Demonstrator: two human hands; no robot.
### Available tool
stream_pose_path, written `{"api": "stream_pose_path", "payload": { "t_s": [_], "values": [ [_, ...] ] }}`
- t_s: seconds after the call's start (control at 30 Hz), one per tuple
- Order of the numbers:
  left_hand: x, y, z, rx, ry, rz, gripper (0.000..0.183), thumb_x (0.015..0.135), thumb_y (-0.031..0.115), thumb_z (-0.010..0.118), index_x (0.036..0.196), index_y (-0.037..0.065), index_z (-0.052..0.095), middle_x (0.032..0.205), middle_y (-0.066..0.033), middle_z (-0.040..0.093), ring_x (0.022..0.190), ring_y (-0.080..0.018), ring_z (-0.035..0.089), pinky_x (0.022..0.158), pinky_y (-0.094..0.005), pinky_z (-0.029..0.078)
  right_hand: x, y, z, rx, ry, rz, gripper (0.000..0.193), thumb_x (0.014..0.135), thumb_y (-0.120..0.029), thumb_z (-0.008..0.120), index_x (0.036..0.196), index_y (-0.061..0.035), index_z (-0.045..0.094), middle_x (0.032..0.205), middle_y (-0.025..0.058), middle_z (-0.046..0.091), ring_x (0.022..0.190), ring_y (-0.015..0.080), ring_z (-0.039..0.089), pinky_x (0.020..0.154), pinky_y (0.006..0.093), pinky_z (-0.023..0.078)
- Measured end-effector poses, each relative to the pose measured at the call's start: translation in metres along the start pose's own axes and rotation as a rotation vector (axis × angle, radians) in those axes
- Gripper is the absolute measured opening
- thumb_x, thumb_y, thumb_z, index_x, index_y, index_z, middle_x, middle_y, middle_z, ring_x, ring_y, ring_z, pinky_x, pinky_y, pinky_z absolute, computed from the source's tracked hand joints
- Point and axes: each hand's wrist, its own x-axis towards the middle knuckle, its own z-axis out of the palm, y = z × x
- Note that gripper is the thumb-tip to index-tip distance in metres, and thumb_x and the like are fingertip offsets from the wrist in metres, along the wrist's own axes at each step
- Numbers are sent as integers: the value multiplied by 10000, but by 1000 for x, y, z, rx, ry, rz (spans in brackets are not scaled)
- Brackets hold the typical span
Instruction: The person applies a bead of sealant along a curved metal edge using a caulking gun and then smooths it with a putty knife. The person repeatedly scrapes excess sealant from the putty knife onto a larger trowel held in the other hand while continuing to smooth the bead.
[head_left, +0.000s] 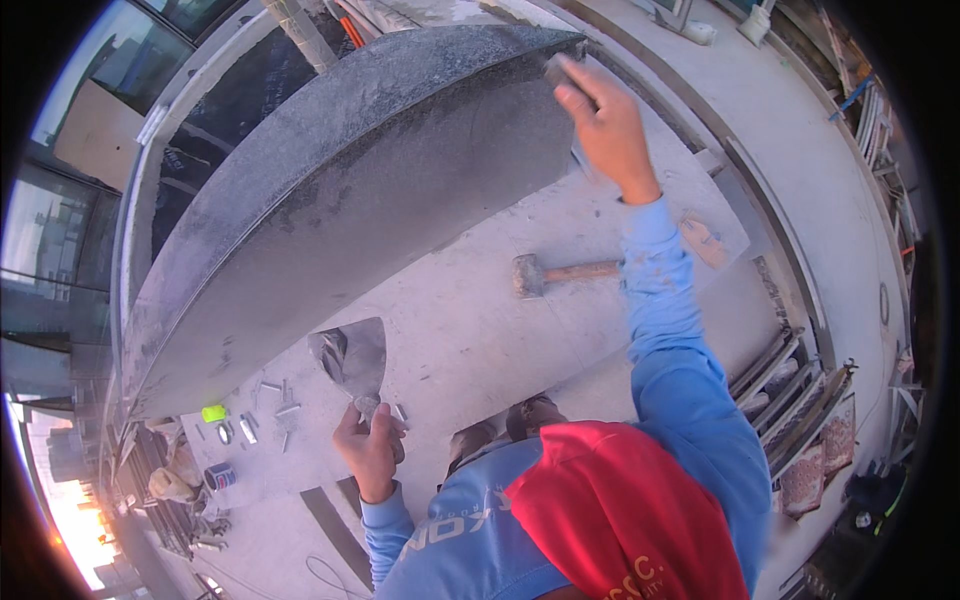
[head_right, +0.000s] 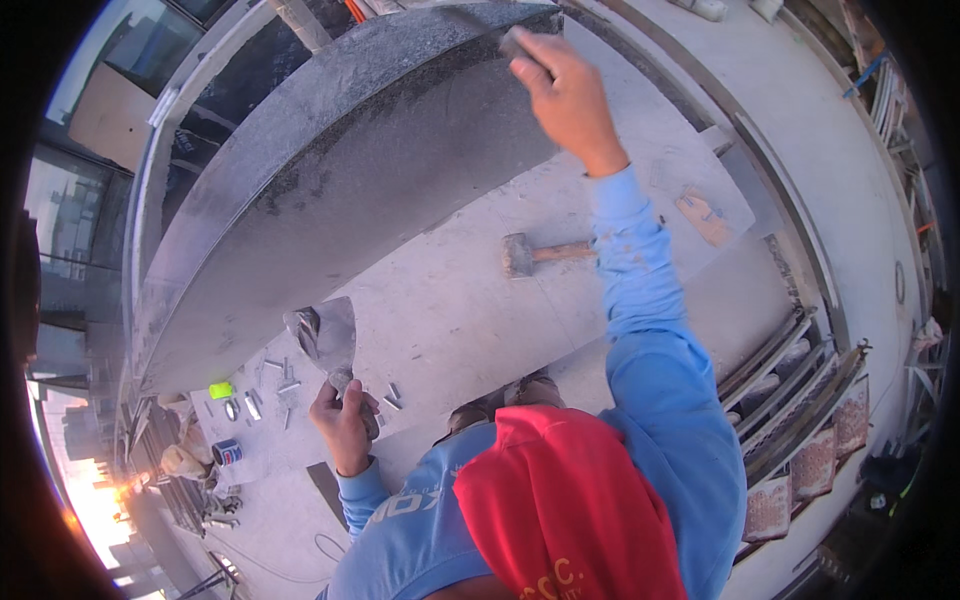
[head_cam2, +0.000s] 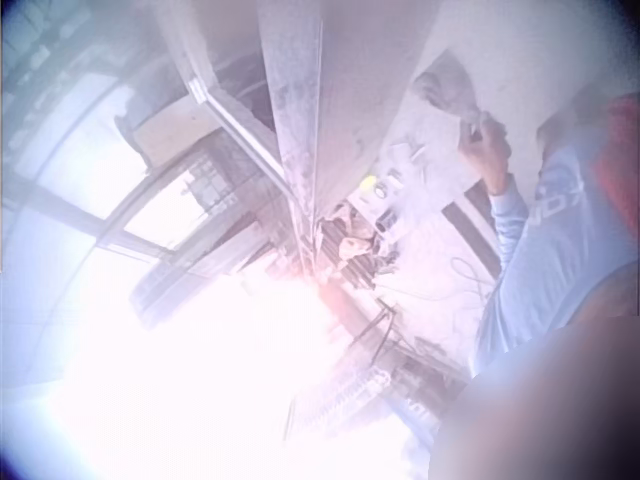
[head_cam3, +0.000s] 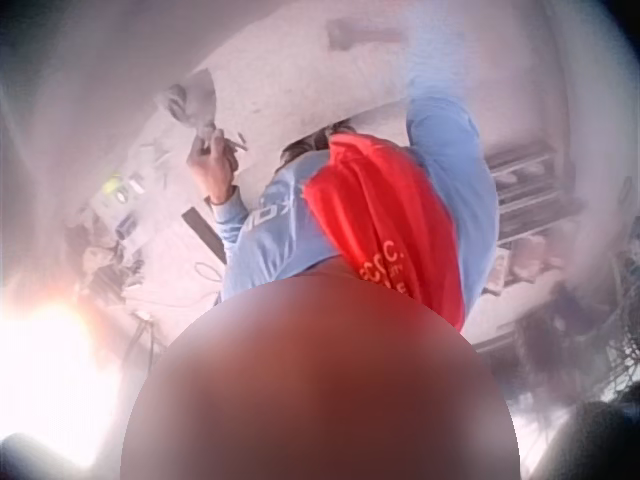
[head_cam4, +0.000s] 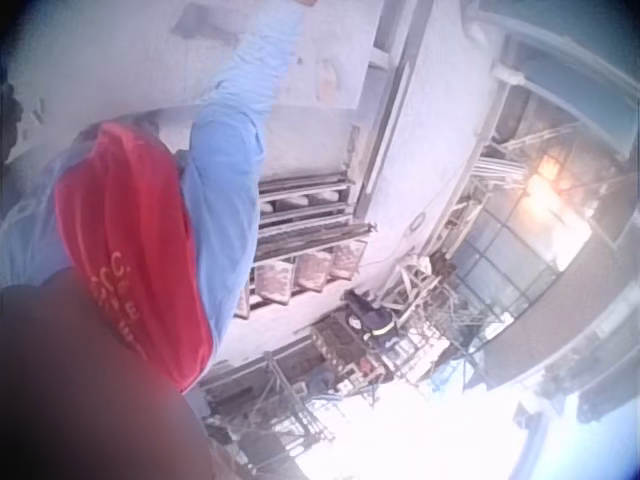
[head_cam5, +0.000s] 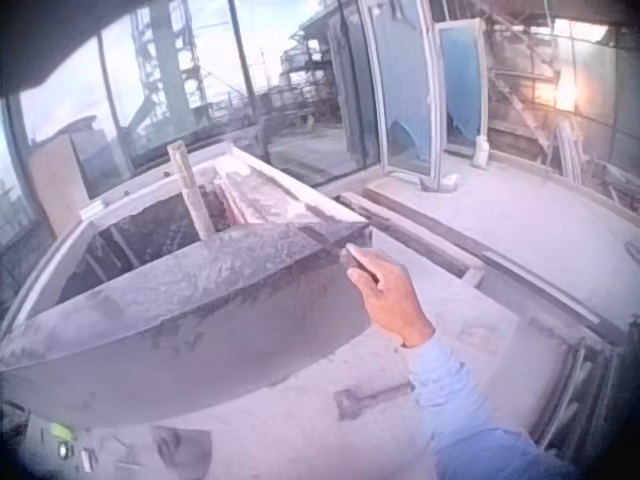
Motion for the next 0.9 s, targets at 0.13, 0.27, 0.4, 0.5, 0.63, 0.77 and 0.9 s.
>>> {"api": "stream_pose_path", "payload": {
  "t_s": [0.13, 0.27, 0.4, 0.5, 0.63, 0.77, 0.9],
  "values": [
    [11, -22, -22, -8, 11, 19, 193, 959, 117, 689, 1047, -54, 682, 668, -81, 665, 547, -124, 611, 522, -252, 460, 33, -13, -32, -363, -42, 42, 414, 965, -327, 701, 1255, -32, 720, 1171, 224, 734, 1083, 354, 709, 936, 385, 532],
    [22, -43, -54, -32, -14, -3, 173, 963, 119, 688, 1045, -33, 686, 659, -67, 663, 553, -112, 604, 535, -246, 450, 70, -51, -51, -750, -256, 124, 386, 969, -362, 665, 1215, -75, 743, 1154, 198, 739, 1089, 403, 691, 920, 438, 540],
    [39, -68, -84, -74, -49, -1, 156, 965, 121, 692, 1015, -26, 679, 651, -60, 655, 553, -106, 590, 539, -246, 446, 113, -81, -38, -1143, -525, 172, 378, 971, -393, 635, 1209, -124, 751, 1167, 164, 735, 1098, 416, 676, 932, 507, 530],
    [45, -87, -107, -113, -56, -9, 120, 951, 96, 710, 993, -6, 661, 667, -36, 648, 554, -79, 569, 526, -230, 425, 144, -94, -20, -1361, -604, 151, 316, 917, -250, 649, 1120, -31, 753, 1088, 199, 751, 1011, 355, 729, 871, 461, 572],
    [59, -105, -126, -120, -76, -12, 122, 952, 90, 716, 982, -5, 646, 681, -20, 635, 581, -74, 573, 554, -230, 434, 169, -101, -8, -1462, -640, 103, 274, 864, -212, 636, 989, -16, 782, 1082, 234, 742, 1046, 398, 721, 877, 502, 579],
    [63, -107, -135, -99, -77, -24, 123, 961, 86, 703, 989, -20, 645, 693, -25, 632, 595, -76, 571, 564, -239, 425, 175, -95, -1, -1447, -679, 139, 282, 877, -210, 637, 1017, -6, 773, 1106, 238, 738, 1070, 393, 717, 893, 497, 576],
    [62, -105, -131, -85, -86, -76, 116, 968, 83, 692, 988, -23, 648, 696, -32, 632, 600, -72, 566, 569, -240, 416, 169, -76, 8, -1448, -705, 173, 294, 888, -213, 628, 1052, -12, 767, 1142, 236, 732, 1087, 392, 711, 905, 496, 575]
  ]
}}
